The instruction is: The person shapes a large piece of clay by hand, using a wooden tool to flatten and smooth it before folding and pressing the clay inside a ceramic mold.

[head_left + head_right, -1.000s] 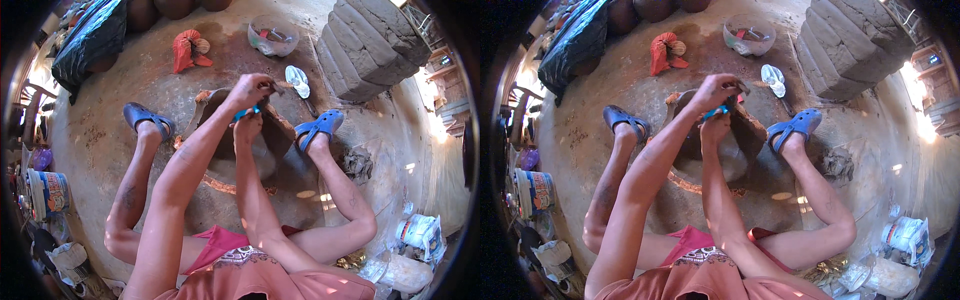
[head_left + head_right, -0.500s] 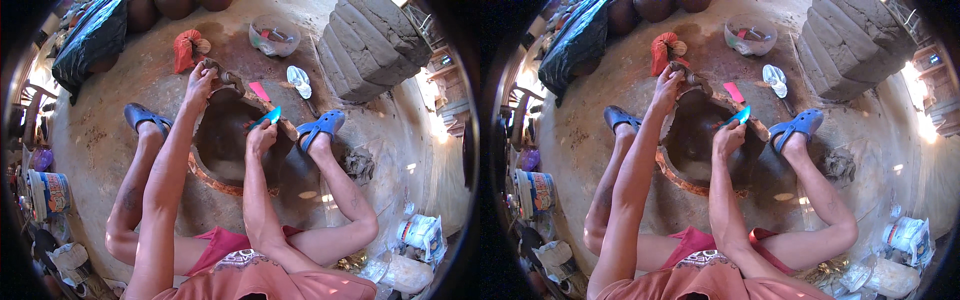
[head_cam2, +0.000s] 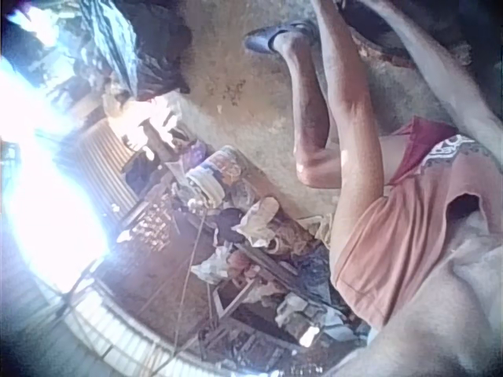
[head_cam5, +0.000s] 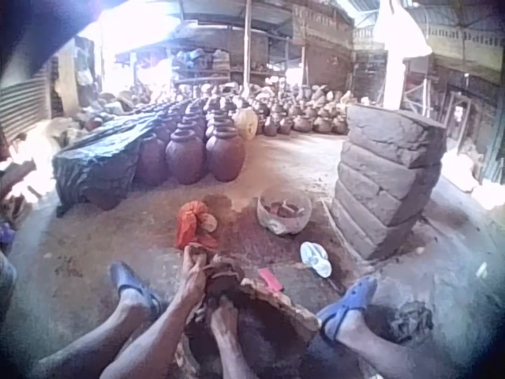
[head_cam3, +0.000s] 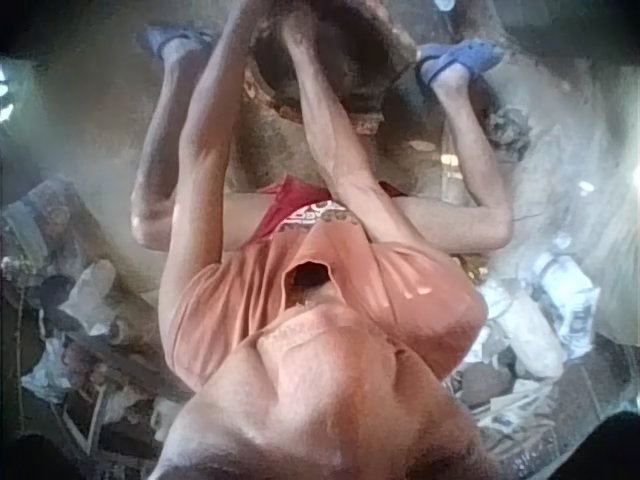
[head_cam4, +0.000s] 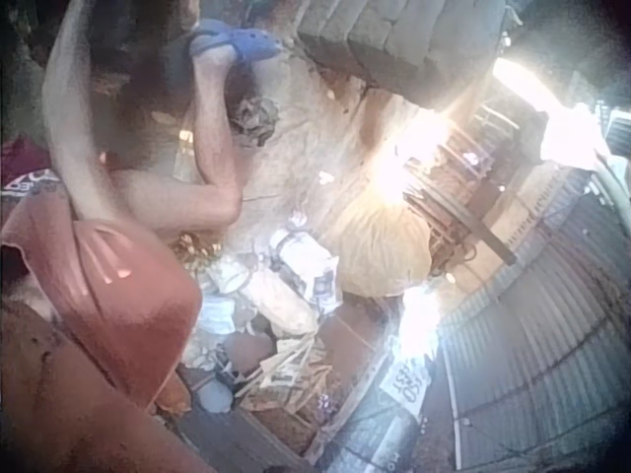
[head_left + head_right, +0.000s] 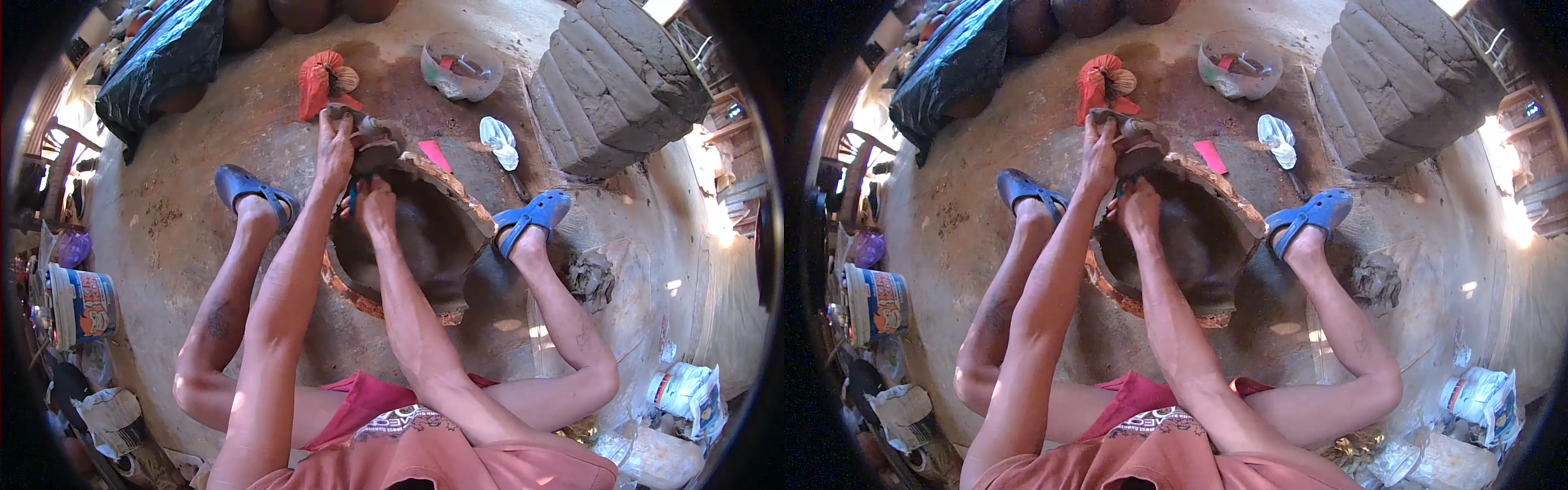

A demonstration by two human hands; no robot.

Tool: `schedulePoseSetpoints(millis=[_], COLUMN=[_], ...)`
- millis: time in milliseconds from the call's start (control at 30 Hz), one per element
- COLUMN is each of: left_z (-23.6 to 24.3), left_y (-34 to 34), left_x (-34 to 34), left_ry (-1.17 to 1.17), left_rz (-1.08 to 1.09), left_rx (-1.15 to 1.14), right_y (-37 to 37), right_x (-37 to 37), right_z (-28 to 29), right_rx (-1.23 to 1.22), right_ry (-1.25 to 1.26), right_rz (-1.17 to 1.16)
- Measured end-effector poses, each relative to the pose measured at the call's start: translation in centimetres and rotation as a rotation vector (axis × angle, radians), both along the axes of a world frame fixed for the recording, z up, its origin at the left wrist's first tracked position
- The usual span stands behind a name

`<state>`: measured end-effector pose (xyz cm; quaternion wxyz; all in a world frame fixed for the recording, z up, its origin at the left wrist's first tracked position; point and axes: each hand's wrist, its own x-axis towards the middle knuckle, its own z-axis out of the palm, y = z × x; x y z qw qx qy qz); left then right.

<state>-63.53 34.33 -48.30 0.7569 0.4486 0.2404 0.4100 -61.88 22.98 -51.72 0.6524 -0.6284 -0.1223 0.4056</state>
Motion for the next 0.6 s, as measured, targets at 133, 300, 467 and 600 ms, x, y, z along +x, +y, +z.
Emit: schedulePoseSetpoints(millis=[133, 300, 467, 600], left_z=[0.7, 2.2, 6.9, 8.6], left_y=[0.6, -1.3, -11.7, -25.6], left_x=[-1.4, -0.8, 6.4, 13.2], left_ry=[0.021, -0.328, -0.234, -0.008], left_rz=[0.178, 0.083, -0.040, -0.269], left_rx=[-0.093, -0.198, -0.165, 0.363], right_y=[-0.6, -3.9, -13.5, -24.6], right_x=[-0.9, -0.3, 5.7, 13.3], right_z=[0.9, 3.9, 6.5, 3.0], right_rx=[-0.024, 0.112, 0.126, -0.023], right_ry=[-0.198, -0.195, -0.337, -0.404], right_rz=[0.132, 0.049, -0.087, -0.539])
